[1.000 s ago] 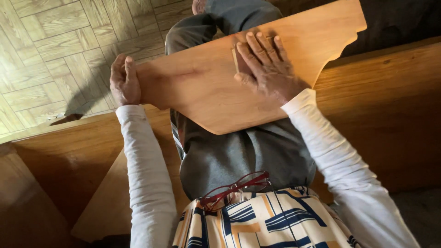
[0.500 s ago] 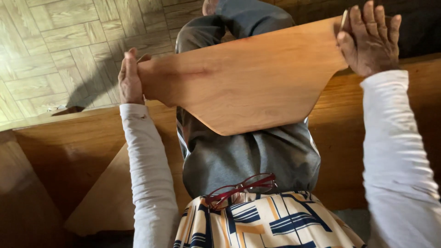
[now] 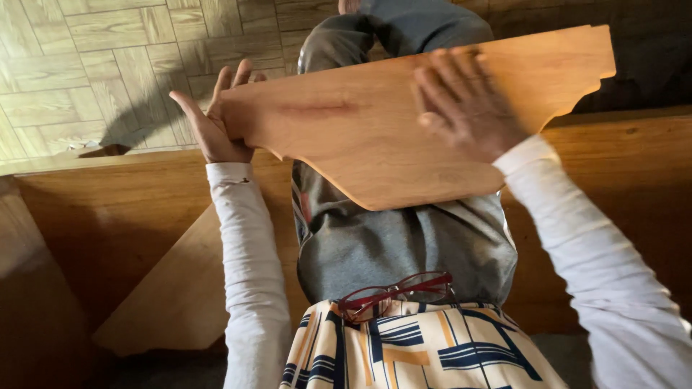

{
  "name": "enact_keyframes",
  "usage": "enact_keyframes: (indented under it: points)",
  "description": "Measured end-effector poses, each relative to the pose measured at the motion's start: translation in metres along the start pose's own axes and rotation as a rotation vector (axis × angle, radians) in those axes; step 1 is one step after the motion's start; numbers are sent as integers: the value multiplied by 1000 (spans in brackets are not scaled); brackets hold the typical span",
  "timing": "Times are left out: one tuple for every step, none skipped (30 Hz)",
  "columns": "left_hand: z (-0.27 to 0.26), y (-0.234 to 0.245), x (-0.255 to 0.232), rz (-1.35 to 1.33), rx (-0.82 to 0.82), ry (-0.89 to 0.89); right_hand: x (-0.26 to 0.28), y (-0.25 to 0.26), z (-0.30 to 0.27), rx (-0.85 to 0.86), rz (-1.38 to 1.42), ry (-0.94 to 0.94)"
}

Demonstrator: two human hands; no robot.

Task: The person sands the surface and edges of a shaped wooden board with a sanding block, holding the board steady on their lap with one hand while sanding with the other.

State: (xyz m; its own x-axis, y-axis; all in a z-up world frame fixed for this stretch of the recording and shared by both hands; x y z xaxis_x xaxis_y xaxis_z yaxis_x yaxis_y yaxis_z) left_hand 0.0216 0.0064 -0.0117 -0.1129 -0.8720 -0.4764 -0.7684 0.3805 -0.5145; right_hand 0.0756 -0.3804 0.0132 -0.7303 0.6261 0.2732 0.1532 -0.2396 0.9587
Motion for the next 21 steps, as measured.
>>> enact_keyframes:
  points:
    - [-1,3,1,-6,-2,-1,9,-4,9,3,-1,5]
    - [-2,4,3,-15,54,-5,20,-10,17,24,8,42]
    - [-3,6,4,-24,110,-9,30,-15,26,45,18,79]
    - [-5,4,4,-30,108,-12,40,-20,37,49,16,85]
    - [-7,3,4,-82,69,-6,50,-25,48,59,-29,144]
    - [-9,2,5,-133,29,0,61,-31,59,70,-73,203]
    - [-9,4,5,-139,25,-1,71,-36,68,74,-73,210]
    - [-9,6,5,-146,41,9,83,-41,78,66,-73,233]
    - [-9,8,5,-153,57,20,95,-46,87,58,-72,256]
    - [-7,11,5,-157,53,15,101,-59,96,59,-70,263]
    - [-6,13,6,-181,77,23,109,-70,105,-4,-149,325]
    - [-5,14,7,-205,102,31,117,-80,114,-69,-230,386]
    - [-4,16,8,-208,100,27,129,-86,123,-70,-229,391]
    - [-2,18,9,-224,116,45,141,-92,132,-143,-238,394]
    - [0,20,10,-239,131,63,153,-97,140,-217,-246,395]
    - [7,31,14,-241,128,56,165,-98,150,-220,-241,402]
    - [12,36,16,-184,367,-46,177,-97,160,-247,-135,400]
    - [15,41,18,-123,603,-153,188,-96,170,-274,-28,395]
    - [14,42,17,-119,600,-159,194,-110,177,-278,-22,399]
    - [12,40,17,-116,638,-157,198,-123,184,-302,15,373]
    - [10,39,17,-114,676,-155,202,-136,190,-326,52,348]
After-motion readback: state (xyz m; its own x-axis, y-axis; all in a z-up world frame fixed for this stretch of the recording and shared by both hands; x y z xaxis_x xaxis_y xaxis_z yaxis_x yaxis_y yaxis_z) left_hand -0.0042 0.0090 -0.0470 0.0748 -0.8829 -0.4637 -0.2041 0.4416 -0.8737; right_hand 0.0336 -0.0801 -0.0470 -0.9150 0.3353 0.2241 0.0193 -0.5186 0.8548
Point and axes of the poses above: each hand's wrist, its own z-axis towards the middle knuckle, its own y-axis out of the back of the hand, x = y × z, the point moved 3 cm from there along z, towards the middle knuckle, and after that the axes turned 7 degrees about -x, right-handed, at the moved point
